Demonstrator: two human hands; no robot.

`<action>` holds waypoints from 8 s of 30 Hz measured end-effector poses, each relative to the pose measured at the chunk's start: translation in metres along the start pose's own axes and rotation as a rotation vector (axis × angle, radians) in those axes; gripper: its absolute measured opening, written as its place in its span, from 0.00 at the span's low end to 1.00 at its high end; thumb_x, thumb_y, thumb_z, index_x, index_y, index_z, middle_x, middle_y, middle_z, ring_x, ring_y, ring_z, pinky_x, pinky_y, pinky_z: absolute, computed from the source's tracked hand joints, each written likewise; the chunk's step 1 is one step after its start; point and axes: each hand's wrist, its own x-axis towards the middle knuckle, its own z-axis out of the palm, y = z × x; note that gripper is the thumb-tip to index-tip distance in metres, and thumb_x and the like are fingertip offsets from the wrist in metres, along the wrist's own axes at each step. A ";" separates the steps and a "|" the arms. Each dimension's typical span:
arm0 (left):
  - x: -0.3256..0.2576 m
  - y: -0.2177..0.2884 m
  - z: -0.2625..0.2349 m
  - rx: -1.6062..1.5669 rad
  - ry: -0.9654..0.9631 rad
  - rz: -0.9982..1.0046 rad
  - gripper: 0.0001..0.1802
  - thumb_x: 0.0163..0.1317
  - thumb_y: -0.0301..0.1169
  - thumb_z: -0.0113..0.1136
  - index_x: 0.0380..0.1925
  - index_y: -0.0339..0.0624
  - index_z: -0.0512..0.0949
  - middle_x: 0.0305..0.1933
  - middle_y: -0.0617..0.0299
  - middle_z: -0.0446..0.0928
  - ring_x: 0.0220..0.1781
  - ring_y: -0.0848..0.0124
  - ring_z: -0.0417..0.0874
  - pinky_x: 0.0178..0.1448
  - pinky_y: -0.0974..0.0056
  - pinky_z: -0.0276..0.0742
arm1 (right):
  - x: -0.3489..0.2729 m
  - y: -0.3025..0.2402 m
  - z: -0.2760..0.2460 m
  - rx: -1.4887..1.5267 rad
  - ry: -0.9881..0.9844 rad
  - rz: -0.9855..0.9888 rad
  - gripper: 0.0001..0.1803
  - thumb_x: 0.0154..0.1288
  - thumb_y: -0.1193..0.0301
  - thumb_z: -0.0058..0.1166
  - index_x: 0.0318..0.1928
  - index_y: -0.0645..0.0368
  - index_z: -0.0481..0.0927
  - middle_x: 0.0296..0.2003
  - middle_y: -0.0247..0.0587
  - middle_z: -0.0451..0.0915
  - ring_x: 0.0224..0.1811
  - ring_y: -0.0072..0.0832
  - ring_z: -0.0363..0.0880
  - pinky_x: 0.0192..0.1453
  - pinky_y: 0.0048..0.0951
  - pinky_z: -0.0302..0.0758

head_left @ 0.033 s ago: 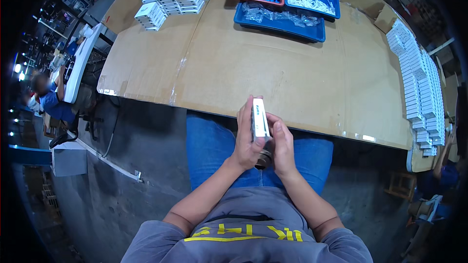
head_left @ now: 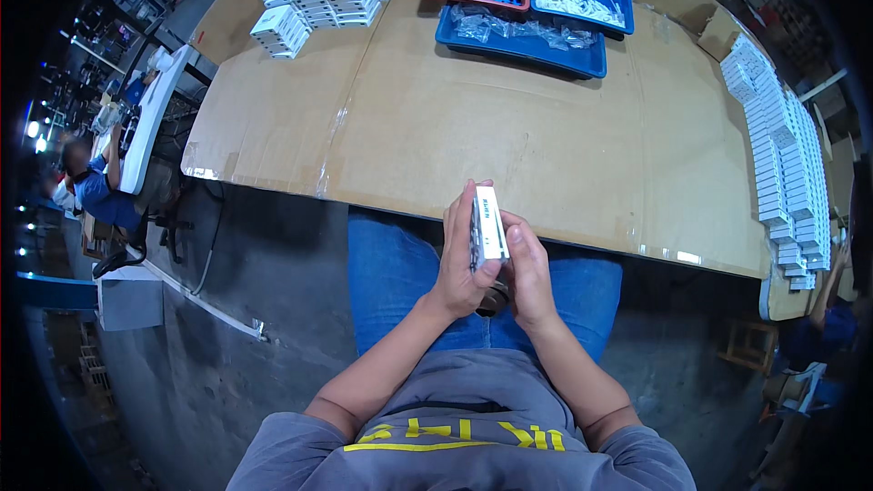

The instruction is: Assembling small plastic parts into a white housing.

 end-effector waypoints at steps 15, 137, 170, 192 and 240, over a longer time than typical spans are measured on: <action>0.000 -0.004 0.012 0.032 0.248 0.102 0.53 0.67 0.72 0.46 0.67 0.27 0.66 0.61 0.44 0.72 0.63 0.59 0.77 0.69 0.55 0.72 | -0.011 0.005 0.019 -0.030 -0.036 -0.064 0.30 0.78 0.76 0.55 0.75 0.73 0.63 0.71 0.56 0.72 0.74 0.36 0.73 0.77 0.35 0.70; 0.007 0.025 0.018 -0.489 0.171 -0.336 0.48 0.79 0.66 0.35 0.83 0.41 0.48 0.72 0.50 0.69 0.74 0.62 0.70 0.78 0.57 0.65 | 0.000 0.009 0.004 -0.684 0.014 -0.541 0.26 0.67 0.76 0.65 0.64 0.68 0.78 0.73 0.60 0.70 0.75 0.48 0.72 0.76 0.43 0.70; 0.003 0.014 0.001 -0.134 0.131 -0.035 0.58 0.68 0.66 0.51 0.81 0.31 0.48 0.77 0.43 0.61 0.75 0.54 0.66 0.79 0.51 0.58 | -0.001 0.013 0.001 -0.165 -0.037 -0.266 0.27 0.84 0.60 0.50 0.70 0.69 0.72 0.66 0.53 0.77 0.69 0.35 0.77 0.71 0.33 0.72; -0.001 0.000 0.003 0.162 0.172 0.167 0.46 0.70 0.62 0.46 0.65 0.24 0.68 0.63 0.38 0.70 0.64 0.51 0.77 0.68 0.50 0.74 | -0.009 0.012 0.014 0.060 -0.021 0.001 0.28 0.79 0.75 0.56 0.73 0.70 0.68 0.66 0.55 0.77 0.65 0.31 0.80 0.69 0.30 0.77; -0.002 0.056 0.014 -0.821 -0.056 -0.901 0.35 0.82 0.63 0.31 0.64 0.47 0.72 0.53 0.62 0.82 0.53 0.71 0.87 0.53 0.63 0.86 | 0.012 -0.003 -0.047 -0.928 -0.318 -1.087 0.47 0.74 0.40 0.55 0.64 0.80 0.75 0.62 0.77 0.76 0.65 0.64 0.80 0.69 0.54 0.76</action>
